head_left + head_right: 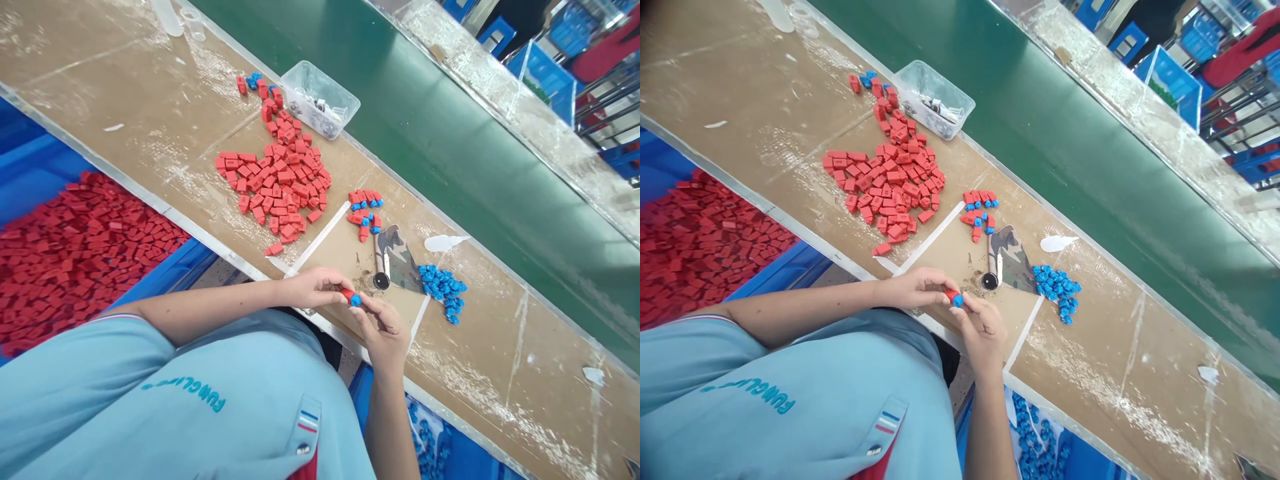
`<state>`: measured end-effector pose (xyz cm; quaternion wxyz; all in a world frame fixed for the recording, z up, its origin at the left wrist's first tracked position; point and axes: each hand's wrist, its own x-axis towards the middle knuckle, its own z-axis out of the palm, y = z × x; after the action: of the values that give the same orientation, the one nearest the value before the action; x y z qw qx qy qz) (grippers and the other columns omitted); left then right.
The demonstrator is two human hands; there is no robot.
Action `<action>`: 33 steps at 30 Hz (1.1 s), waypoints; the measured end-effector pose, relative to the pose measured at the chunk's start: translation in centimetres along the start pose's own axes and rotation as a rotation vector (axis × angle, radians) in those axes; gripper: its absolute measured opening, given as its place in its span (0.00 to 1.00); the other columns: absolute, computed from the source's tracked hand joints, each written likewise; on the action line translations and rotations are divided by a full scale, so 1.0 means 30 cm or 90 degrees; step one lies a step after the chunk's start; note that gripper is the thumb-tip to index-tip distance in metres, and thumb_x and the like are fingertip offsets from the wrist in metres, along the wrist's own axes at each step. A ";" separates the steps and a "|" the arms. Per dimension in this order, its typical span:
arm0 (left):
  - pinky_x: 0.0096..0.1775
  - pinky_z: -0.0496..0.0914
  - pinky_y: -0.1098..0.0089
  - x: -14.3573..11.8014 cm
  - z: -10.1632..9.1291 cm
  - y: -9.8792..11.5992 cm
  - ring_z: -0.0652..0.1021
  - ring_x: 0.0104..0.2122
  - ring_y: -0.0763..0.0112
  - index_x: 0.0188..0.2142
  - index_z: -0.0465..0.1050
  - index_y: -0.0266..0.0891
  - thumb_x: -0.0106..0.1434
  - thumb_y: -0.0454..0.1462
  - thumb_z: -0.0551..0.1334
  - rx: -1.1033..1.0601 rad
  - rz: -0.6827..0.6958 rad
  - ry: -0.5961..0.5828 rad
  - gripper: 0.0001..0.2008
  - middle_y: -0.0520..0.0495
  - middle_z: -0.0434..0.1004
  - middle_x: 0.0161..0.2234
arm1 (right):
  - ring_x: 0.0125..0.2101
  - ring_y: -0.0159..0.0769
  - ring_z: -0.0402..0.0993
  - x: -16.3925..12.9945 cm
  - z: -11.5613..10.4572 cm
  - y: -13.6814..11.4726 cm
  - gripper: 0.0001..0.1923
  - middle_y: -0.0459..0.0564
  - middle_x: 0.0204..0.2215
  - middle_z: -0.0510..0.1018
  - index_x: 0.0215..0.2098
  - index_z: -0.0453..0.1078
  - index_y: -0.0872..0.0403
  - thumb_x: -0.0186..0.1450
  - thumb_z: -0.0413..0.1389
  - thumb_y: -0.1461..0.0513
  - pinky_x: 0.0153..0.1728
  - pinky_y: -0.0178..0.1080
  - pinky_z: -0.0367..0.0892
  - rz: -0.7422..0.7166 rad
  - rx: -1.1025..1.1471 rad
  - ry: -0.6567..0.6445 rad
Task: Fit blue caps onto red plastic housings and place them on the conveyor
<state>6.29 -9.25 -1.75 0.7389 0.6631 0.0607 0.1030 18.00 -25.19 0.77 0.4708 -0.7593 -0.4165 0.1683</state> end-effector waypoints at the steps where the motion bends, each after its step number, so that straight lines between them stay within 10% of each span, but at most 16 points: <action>1: 0.38 0.67 0.71 0.003 0.005 0.003 0.74 0.34 0.71 0.41 0.72 0.34 0.62 0.43 0.63 -0.079 -0.044 0.007 0.14 0.44 0.76 0.35 | 0.33 0.36 0.77 0.003 -0.015 0.008 0.13 0.50 0.33 0.81 0.42 0.77 0.50 0.59 0.62 0.57 0.38 0.42 0.73 -0.005 -0.012 0.005; 9: 0.29 0.64 0.75 0.033 0.009 -0.013 0.70 0.24 0.79 0.35 0.70 0.33 0.60 0.44 0.66 -0.532 -0.225 0.106 0.15 0.51 0.70 0.25 | 0.32 0.39 0.74 0.060 -0.220 0.219 0.24 0.54 0.33 0.78 0.46 0.74 0.56 0.61 0.55 0.48 0.36 0.43 0.71 0.079 -0.229 0.293; 18: 0.28 0.64 0.77 0.034 0.001 -0.030 0.70 0.24 0.78 0.34 0.72 0.32 0.65 0.41 0.62 -0.569 -0.277 0.137 0.11 0.49 0.68 0.24 | 0.33 0.45 0.72 0.082 -0.308 0.357 0.20 0.51 0.26 0.75 0.40 0.74 0.55 0.57 0.53 0.51 0.38 0.46 0.67 0.186 -0.431 0.322; 27: 0.26 0.61 0.77 0.032 -0.003 -0.011 0.68 0.23 0.78 0.33 0.70 0.33 0.64 0.43 0.62 -0.525 -0.303 0.126 0.13 0.50 0.68 0.23 | 0.27 0.38 0.72 0.045 -0.251 0.269 0.17 0.51 0.26 0.76 0.36 0.74 0.56 0.61 0.56 0.51 0.31 0.41 0.69 0.137 -0.293 0.333; 33: 0.21 0.54 0.78 0.024 0.008 0.026 0.65 0.18 0.79 0.31 0.67 0.34 0.59 0.50 0.63 -0.382 -0.378 0.069 0.19 0.55 0.65 0.18 | 0.29 0.33 0.76 -0.008 -0.056 0.060 0.10 0.50 0.33 0.80 0.42 0.76 0.51 0.64 0.57 0.58 0.33 0.37 0.72 -0.060 -0.103 0.060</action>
<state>6.98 -9.22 -0.91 0.8927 0.3656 0.2551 -0.0662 19.79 -26.73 0.03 0.4346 -0.7814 -0.4413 0.0760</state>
